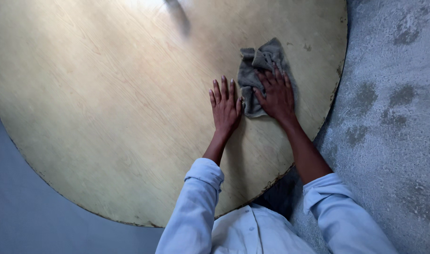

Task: The person wipes a large round wooden table with a cloth. They spray a cleaning solution onto the table and continue wiping the surface in circular motions. The person moves around the table to clean different sections.

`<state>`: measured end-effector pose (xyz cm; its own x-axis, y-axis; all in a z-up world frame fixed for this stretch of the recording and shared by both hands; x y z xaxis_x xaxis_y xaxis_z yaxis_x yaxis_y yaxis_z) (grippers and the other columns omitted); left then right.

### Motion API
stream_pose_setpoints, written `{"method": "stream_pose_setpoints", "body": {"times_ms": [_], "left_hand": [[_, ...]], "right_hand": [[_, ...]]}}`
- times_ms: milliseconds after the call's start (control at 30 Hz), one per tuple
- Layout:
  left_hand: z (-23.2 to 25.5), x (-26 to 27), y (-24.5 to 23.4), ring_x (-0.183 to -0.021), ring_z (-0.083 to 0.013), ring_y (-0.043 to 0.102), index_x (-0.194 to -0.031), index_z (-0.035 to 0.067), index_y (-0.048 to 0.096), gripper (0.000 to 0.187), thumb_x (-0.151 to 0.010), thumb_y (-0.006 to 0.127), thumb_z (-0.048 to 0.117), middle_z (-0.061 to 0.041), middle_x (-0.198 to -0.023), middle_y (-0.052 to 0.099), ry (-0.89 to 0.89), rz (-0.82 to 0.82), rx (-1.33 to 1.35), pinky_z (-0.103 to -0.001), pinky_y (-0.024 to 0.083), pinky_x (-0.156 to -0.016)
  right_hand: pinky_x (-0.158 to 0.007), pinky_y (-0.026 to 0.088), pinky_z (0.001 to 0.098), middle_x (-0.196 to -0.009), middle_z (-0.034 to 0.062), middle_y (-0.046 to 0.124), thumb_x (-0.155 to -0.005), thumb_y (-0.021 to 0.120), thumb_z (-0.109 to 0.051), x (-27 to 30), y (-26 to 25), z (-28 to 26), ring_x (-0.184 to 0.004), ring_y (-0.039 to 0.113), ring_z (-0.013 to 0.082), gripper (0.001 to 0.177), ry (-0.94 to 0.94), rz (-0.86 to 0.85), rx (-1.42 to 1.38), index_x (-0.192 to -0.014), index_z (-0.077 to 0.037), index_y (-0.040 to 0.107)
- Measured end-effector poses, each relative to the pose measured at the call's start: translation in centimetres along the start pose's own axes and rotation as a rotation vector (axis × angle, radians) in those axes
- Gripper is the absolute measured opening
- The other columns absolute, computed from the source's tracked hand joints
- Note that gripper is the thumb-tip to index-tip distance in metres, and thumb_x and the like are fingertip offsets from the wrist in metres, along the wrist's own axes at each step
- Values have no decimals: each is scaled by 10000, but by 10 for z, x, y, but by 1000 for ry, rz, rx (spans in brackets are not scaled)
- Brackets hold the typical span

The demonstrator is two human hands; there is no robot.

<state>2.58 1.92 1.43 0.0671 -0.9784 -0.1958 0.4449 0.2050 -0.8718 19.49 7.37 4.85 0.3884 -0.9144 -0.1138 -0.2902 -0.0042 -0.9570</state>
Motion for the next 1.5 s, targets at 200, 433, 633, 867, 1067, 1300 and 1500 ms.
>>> {"method": "stream_pose_setpoints", "body": {"times_ms": [200, 433, 633, 867, 1067, 1300, 1500], "left_hand": [[-12, 12, 3, -1629, -342, 86, -1655, 146, 304, 678, -1072, 503, 431, -100, -1750, 154, 75, -27, -6, -511, 73, -1319], [-9, 22, 3, -1619, -334, 93, -1643, 176, 302, 682, -1046, 521, 422, -93, -1740, 150, 59, -63, -54, -517, 76, -1307], [-18, 31, -6, -1621, -303, 112, -1647, 211, 310, 692, -1025, 531, 418, -72, -1742, 155, 99, -153, -80, -494, 94, -1309], [-28, 54, -19, -1619, -268, 127, -1639, 211, 324, 643, -1067, 513, 435, -55, -1737, 184, 150, -126, -32, -487, 95, -1311], [-44, 82, -29, -1618, -270, 155, -1627, 197, 341, 629, -1068, 515, 425, -60, -1732, 209, 220, -133, 13, -479, 104, -1318], [-76, 102, -42, -1647, -263, 195, -1467, 175, 404, 458, -1089, 528, 403, -55, -1762, 241, 355, -208, -19, -456, 145, -1345], [-82, 101, -55, -1595, -278, 197, -1620, 171, 330, 655, -1041, 528, 404, -69, -1714, 239, 408, -235, 69, -461, 147, -1294]], "right_hand": [[-1275, 195, 526, -1628, 137, 446, -1058, 538, -371, 80, -1, -13, -1576, 272, 370, 623, 115, 84, 46, -1613, -105, 445], [-1259, 196, 514, -1611, 149, 426, -995, 569, -364, 115, 27, -64, -1548, 284, 383, 670, 43, 48, 73, -1589, -80, 445], [-1243, 205, 528, -1570, 123, 462, -1039, 557, -393, 48, 21, -35, -1526, 313, 370, 621, -44, -7, -16, -1585, -114, 459], [-1265, 212, 537, -1614, 149, 452, -1099, 517, -353, 94, -4, -31, -1560, 295, 400, 595, 95, 109, -32, -1620, -75, 444], [-1269, 196, 534, -1654, 187, 379, -1022, 518, -310, 153, 35, -110, -1560, 256, 426, 663, 203, 87, 118, -1624, -54, 410], [-1249, 188, 531, -1629, 130, 403, -1067, 496, -355, 95, 52, -126, -1552, 264, 377, 588, 172, 79, 14, -1587, -87, 435], [-1253, 187, 539, -1585, 102, 468, -1101, 475, -316, 83, 31, -103, -1552, 291, 352, 503, 296, 126, -8, -1573, -144, 489]]}}
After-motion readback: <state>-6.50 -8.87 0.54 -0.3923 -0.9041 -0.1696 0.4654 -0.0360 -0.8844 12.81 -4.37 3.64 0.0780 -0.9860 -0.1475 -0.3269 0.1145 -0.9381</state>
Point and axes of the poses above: each hand's wrist, its own x-axis away from the middle knuckle, its own y-axis out of the palm, z = x × y, the point moved 5 cm from there along -x, towards the middle knuckle
